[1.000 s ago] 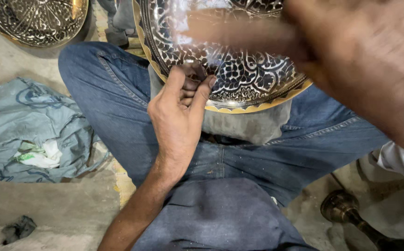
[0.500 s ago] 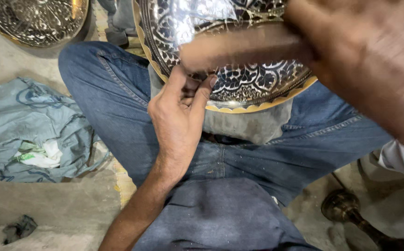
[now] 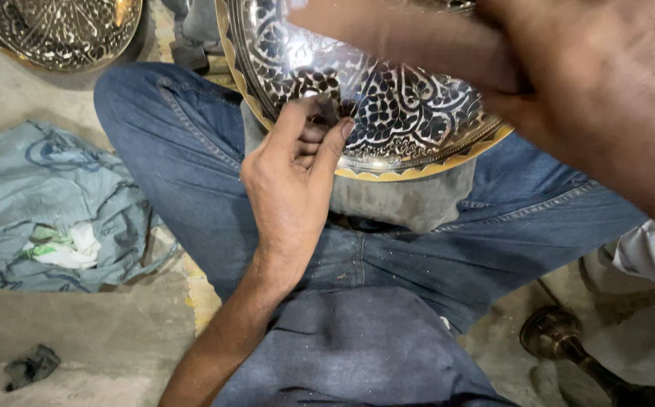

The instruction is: The person sits cross-legged and uses a wooden mallet to repeatedly strike the interior surface of a large metal bowl, creating a decorative hammered pattern. The person rotates the bowl with one hand while striking with the other.

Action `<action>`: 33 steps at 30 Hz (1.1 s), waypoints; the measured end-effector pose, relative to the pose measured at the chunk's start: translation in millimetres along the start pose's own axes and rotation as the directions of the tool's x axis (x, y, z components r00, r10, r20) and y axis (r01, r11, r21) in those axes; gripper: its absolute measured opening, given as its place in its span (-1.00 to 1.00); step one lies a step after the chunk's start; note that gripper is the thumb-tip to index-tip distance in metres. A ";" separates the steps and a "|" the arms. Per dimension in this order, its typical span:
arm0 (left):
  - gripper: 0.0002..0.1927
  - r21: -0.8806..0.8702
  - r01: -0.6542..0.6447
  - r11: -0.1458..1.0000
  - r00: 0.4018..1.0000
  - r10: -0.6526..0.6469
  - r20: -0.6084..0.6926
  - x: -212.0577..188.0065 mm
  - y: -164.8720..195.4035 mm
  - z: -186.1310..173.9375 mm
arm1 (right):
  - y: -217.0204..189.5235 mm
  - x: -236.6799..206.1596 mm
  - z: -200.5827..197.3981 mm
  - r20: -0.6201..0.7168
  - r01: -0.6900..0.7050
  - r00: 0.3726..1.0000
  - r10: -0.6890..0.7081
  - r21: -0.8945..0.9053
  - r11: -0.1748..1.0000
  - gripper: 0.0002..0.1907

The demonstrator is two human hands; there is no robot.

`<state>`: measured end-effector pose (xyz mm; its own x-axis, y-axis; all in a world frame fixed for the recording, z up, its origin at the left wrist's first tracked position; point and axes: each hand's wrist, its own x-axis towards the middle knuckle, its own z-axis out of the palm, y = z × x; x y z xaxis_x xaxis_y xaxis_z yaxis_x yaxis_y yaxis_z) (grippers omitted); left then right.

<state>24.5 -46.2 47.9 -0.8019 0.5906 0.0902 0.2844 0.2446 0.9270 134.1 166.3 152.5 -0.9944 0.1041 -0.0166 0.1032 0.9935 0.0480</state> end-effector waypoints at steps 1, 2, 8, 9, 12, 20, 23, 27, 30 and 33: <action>-0.79 0.007 -0.001 1.000 1.000 0.001 0.001 -0.1 0.5 0.3 | -0.4 0.6 0.8 -0.006 0.011 1.000 -0.011 -0.005 1.000 -0.60; -0.78 -0.004 -0.015 1.000 1.000 0.015 -0.003 0.7 0.6 0.3 | -0.1 1.9 0.3 0.018 0.025 1.000 -0.024 -0.094 0.995 -0.63; -0.78 0.020 0.000 1.000 1.000 0.000 -0.004 2.4 1.6 -0.2 | -1.3 8.2 -0.3 0.178 -0.082 0.980 0.093 -0.067 0.994 -0.65; -0.78 0.032 -0.009 0.999 1.000 0.009 -0.007 2.5 1.6 -0.8 | -1.6 7.3 -1.0 0.178 -0.076 0.980 0.091 -0.089 0.993 -0.65; -0.79 0.000 0.010 1.000 1.000 -0.010 0.020 2.4 1.6 -0.8 | -0.4 5.7 -1.3 0.024 -0.022 0.999 0.023 -0.037 0.999 -0.60; -0.79 -0.042 0.032 0.999 0.999 -0.032 -0.007 -4.0 0.9 -0.6 | 9.1 -0.3 8.2 -0.052 -0.056 0.997 0.061 0.094 0.994 -0.70; -0.79 -0.054 -0.021 0.998 1.000 0.020 -0.021 -3.0 0.7 1.3 | 7.8 1.8 4.6 -0.044 -0.078 0.995 0.085 0.149 0.986 -0.68; -0.78 -0.036 -0.039 0.999 0.999 0.038 -0.015 -5.3 0.1 1.4 | -6.8 2.6 -9.1 -0.100 0.026 0.994 -0.033 -0.078 0.997 -0.68; -0.70 0.028 -0.060 0.998 0.998 0.060 -0.021 -5.5 0.6 -2.4 | -10.0 8.9 -12.6 -0.047 0.061 0.997 -0.068 -0.149 0.987 -0.72; -0.75 -0.007 -0.023 1.000 1.000 0.023 -0.001 0.0 0.9 -0.6 | -10.3 10.0 -10.9 -0.041 0.038 0.998 -0.040 -0.051 0.998 -0.71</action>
<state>24.4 -46.5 49.0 -0.7956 0.5954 0.1119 0.2991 0.2254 0.9272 122.8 156.6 162.7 -0.9978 0.0625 0.0221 0.0644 0.9931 0.0982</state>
